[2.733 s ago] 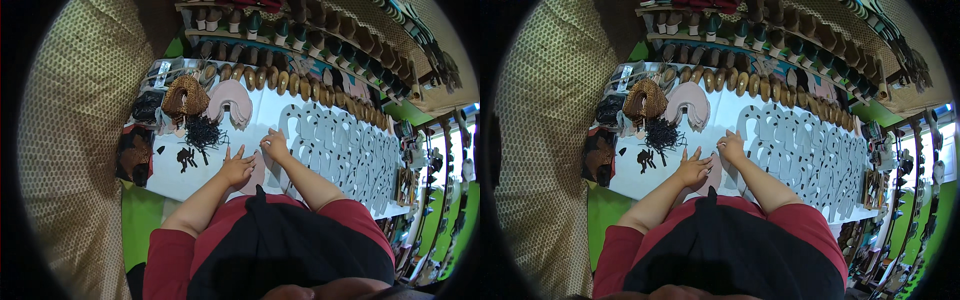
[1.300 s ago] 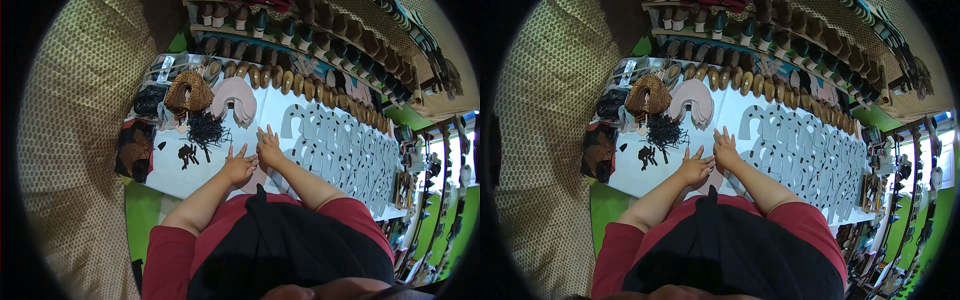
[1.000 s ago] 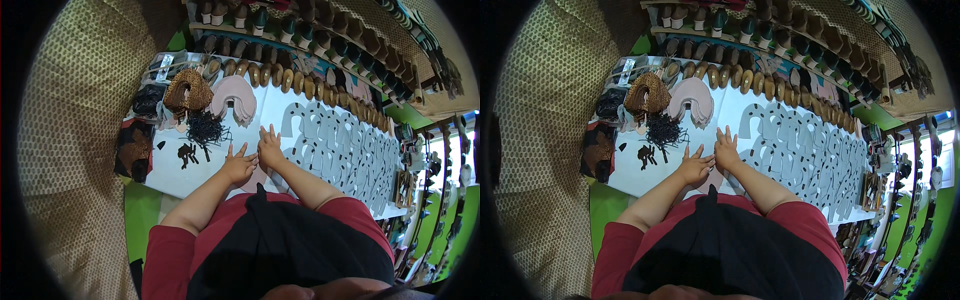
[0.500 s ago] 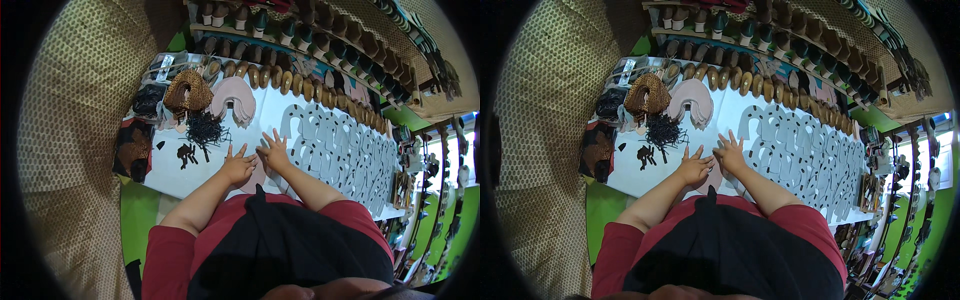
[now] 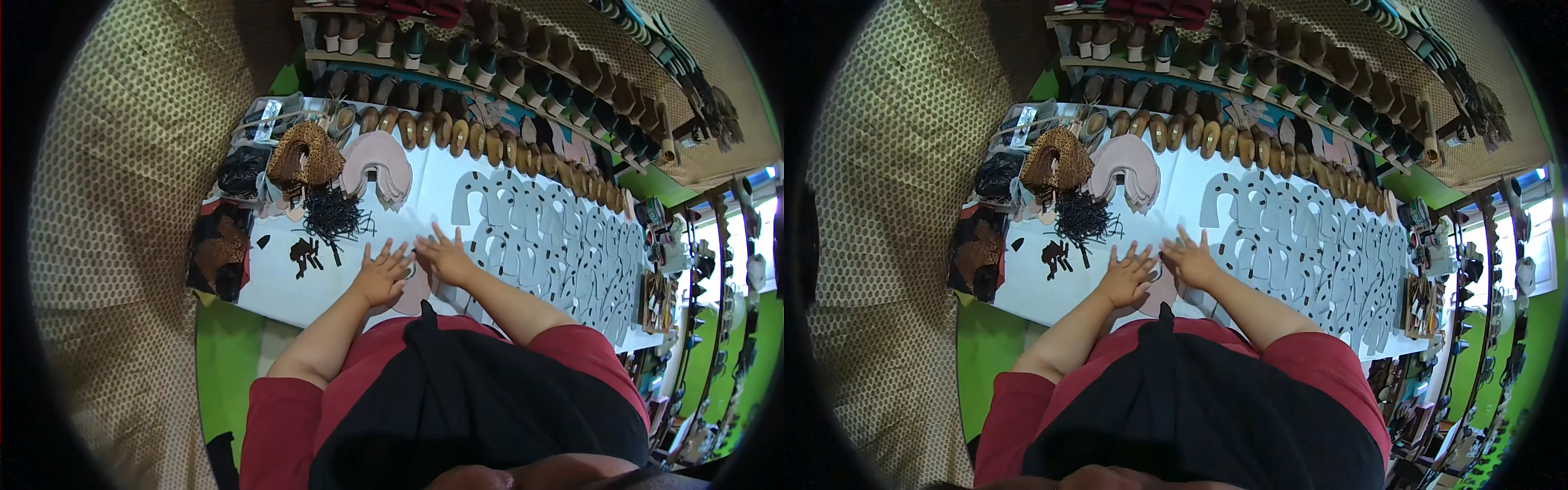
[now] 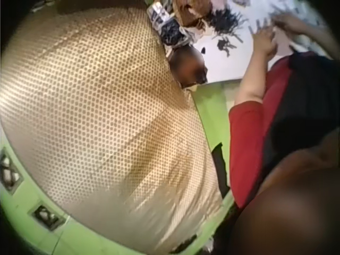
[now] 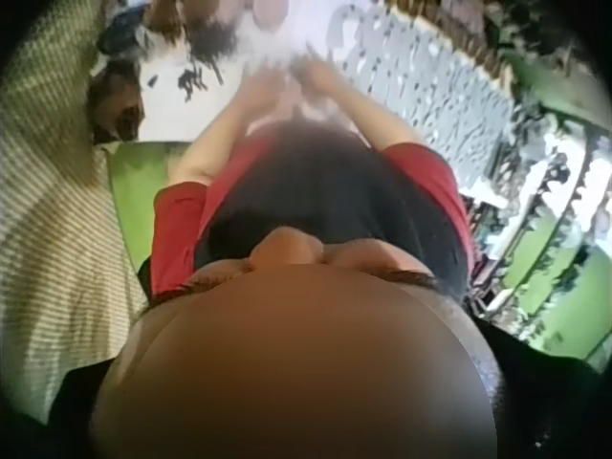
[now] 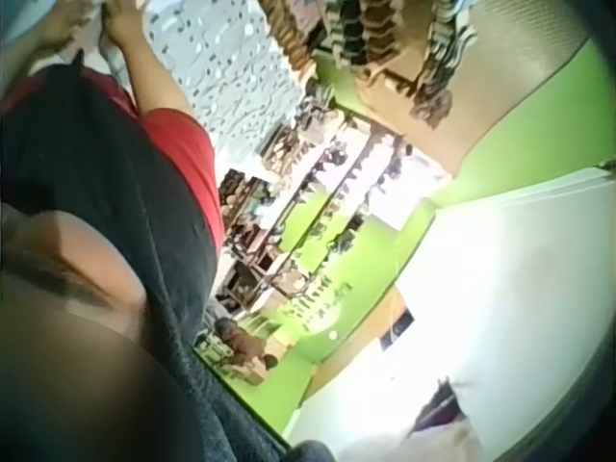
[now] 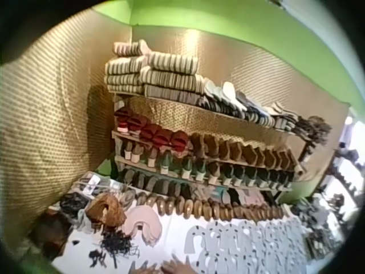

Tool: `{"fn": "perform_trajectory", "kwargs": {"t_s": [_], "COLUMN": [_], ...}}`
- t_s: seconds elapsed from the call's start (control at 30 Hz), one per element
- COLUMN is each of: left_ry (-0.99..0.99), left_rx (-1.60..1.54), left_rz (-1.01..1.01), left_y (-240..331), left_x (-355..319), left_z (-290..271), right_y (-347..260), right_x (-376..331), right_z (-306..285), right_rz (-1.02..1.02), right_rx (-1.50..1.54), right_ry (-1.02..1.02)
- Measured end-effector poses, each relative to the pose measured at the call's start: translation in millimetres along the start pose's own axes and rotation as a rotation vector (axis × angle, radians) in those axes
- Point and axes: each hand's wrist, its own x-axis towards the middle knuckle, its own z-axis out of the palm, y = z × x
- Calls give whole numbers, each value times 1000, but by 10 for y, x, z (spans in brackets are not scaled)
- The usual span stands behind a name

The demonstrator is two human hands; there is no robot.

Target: Arranging and inspecting shoe upper components on a workbench in a manufacturing environment.

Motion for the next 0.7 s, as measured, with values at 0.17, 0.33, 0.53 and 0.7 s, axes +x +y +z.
{"fn": "perform_trajectory", "kwargs": {"t_s": [0.17, 0.33, 0.53, 0.7], "left_ry": [161, 308, 271, 311], "left_rx": [29, 60, 28, 18], "left_rz": [-177, -395, -652, -723], "left_y": [-283, -631, -626, -643], "left_x": [-426, -1100, -1510, -1556], "left_z": [-12, 92, -47, 55], "right_y": [-103, -148, -210, -196], "right_x": [-136, -56, -186, -251], "right_z": [182, 45, -151, 95], "right_rz": [-94, -80, -113, -193], "right_rx": [-86, -110, -75, -167], "right_ry": [49, -67, -104, -15]}}
